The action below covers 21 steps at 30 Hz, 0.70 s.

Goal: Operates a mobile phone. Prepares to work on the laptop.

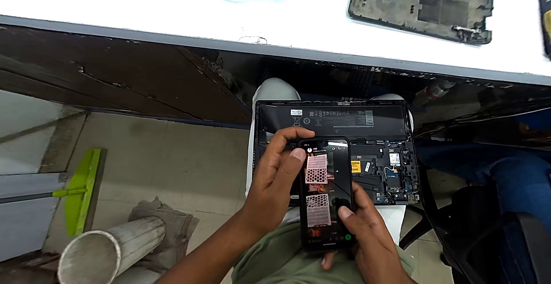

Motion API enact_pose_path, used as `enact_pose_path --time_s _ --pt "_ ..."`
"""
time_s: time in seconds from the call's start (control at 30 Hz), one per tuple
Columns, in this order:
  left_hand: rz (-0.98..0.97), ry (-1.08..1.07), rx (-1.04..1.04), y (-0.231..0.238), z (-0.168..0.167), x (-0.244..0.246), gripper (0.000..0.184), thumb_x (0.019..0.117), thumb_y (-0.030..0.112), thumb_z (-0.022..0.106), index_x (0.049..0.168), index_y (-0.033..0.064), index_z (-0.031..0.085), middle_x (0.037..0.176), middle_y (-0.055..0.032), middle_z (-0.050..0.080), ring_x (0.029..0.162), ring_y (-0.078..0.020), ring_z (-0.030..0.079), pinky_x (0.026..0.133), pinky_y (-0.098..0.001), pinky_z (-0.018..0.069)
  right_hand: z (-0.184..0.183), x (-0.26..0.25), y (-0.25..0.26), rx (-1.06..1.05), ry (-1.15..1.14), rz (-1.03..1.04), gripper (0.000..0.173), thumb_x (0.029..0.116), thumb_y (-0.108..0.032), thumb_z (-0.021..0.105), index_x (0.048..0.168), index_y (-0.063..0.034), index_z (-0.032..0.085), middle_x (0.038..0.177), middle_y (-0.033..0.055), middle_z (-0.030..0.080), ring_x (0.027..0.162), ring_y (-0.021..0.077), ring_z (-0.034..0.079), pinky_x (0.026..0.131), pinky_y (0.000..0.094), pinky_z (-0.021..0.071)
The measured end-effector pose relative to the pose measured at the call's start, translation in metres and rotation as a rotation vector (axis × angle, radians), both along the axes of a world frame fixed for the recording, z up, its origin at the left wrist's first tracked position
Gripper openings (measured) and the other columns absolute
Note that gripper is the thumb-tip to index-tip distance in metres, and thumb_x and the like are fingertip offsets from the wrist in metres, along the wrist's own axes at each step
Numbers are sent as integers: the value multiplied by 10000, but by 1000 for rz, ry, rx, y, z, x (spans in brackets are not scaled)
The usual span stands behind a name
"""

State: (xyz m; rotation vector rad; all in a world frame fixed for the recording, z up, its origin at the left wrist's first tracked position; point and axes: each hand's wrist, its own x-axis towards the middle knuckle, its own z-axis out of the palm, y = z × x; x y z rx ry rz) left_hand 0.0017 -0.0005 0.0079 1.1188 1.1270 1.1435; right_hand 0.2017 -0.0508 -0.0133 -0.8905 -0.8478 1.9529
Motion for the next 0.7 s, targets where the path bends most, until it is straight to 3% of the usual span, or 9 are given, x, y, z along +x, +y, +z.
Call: enact_pose_path --time_s 0.13,0.3,0.4,0.57,0.7 --pt "-4 12 7 0 -2 -1 422 1086 230 307 1463 109 451 1142 -123 660 952 -216 700 763 -347 622 1 -1 0 -17 -18 -2 359 1097 -121 400 1440 -23 362 1203 191 618 900 306 731 504 419 636" --pt "-11 21 11 -1 -3 -3 437 1083 256 295 1461 104 455 1173 -109 647 985 -196 686 795 -328 610 3 0 -1 -6 -45 18 494 980 24 446 1456 -14 316 1226 174 614 940 294 726 517 420 638" --pt "-23 6 27 -1 -5 -4 445 1084 265 297 1469 100 447 1197 -112 640 1018 -200 678 821 -332 606 4 -1 -1 -11 -50 1 438 1040 -21 459 1456 -5 323 1223 184 615 938 300 727 513 419 640" --pt "-33 -8 27 -1 -5 -4 448 1081 273 311 1477 105 437 1243 -113 629 1061 -213 670 847 -344 603 4 0 -1 0 -48 8 551 923 88 447 1447 -4 304 1224 173 624 965 296 724 516 414 635" --pt "-70 -10 41 0 -6 -5 473 1084 270 306 1504 91 430 1273 -118 623 1077 -216 665 853 -343 601 6 -1 -1 -3 -67 4 548 916 101 449 1437 0 317 1230 169 622 970 291 724 514 414 637"
